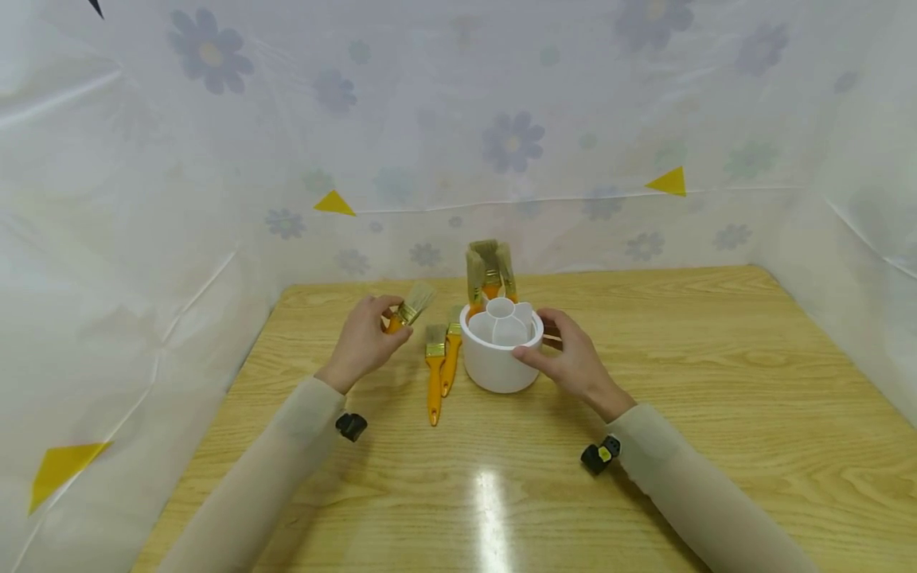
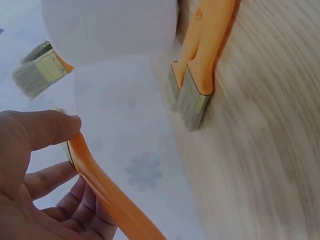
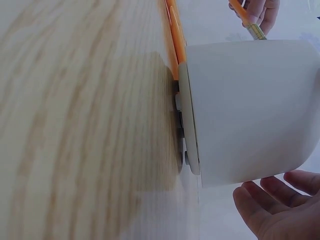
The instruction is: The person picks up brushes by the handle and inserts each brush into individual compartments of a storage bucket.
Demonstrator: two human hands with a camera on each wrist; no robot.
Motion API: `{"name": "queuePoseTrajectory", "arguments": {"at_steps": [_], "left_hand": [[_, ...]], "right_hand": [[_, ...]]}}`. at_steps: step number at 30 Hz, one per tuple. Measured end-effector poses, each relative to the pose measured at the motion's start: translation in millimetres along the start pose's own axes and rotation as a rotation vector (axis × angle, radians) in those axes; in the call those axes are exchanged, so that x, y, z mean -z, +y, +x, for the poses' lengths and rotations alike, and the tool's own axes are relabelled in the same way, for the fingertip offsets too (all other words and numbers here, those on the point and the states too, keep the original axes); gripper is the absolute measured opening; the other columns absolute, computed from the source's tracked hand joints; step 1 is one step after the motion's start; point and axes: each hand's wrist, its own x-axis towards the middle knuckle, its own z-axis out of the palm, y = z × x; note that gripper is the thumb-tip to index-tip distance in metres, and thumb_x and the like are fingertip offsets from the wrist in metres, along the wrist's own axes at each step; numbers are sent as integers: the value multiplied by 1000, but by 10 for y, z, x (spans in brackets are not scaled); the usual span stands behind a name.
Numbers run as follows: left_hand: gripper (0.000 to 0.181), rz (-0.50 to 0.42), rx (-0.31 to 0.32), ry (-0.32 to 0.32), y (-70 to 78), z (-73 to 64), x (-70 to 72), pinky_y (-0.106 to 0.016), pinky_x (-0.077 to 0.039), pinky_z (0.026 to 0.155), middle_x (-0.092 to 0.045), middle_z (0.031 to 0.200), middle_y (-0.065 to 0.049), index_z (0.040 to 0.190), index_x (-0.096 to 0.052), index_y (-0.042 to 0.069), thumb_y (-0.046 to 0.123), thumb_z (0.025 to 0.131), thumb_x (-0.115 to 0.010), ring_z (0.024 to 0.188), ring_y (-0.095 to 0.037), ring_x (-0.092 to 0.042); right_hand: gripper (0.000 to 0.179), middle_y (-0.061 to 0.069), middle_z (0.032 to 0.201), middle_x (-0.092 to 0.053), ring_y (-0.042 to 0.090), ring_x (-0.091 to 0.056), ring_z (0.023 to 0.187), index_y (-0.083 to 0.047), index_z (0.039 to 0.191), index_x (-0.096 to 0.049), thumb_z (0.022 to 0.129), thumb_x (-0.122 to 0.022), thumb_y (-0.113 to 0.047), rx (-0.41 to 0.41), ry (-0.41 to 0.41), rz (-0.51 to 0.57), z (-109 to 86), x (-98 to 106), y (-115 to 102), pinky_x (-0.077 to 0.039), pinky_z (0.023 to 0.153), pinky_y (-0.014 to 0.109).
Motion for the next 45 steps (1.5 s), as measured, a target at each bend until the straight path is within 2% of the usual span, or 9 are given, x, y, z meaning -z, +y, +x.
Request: {"name": "queuePoseTrajectory", "arguments": {"at_steps": [8,16,25,35,45], "left_hand": [[48,-16,-2,3,62,-15,16,-35,-44,66,-53,102,-12,132,-55,7,23,89,-69,78,-23,-49],[48,-26,-23,33,101,-19,10,-34,-44,63,-53,101,-11,131,-55,6,22,88,-69,76,-21,-50],[46,-37,-32,57,149,-22,-2,-33,-42,61,-52,98,-9,130,-56,7,23,88,-69,73,-21,-47],[48,-83,-37,103,191,-19,-5,-34,-42,63,-53,99,-11,130,-55,6,23,88,-69,74,-21,-48],[47,-128,-86,164,285,-17,-6,-34,-43,66,-54,101,-11,129,-56,7,22,87,-71,75,-21,-50]], "right_hand": [[73,6,129,-51,26,-49,120,-9,137,-43,80,-76,-41,0,-9,5,-3,0,-14,-40,101,48],[75,6,132,-50,24,-47,123,-11,138,-40,80,-75,-43,-33,-19,8,-16,2,-13,-39,103,45],[78,9,132,-49,28,-47,123,-9,140,-38,80,-76,-42,-17,-12,11,-12,-5,-11,-39,102,47],[76,8,132,-49,27,-47,123,-10,139,-40,80,-75,-42,-16,-18,9,-16,-10,-13,-39,102,46],[77,8,132,-49,25,-47,123,-11,139,-39,80,-75,-43,-17,-16,-4,-15,-13,-1,-40,102,45]]}}
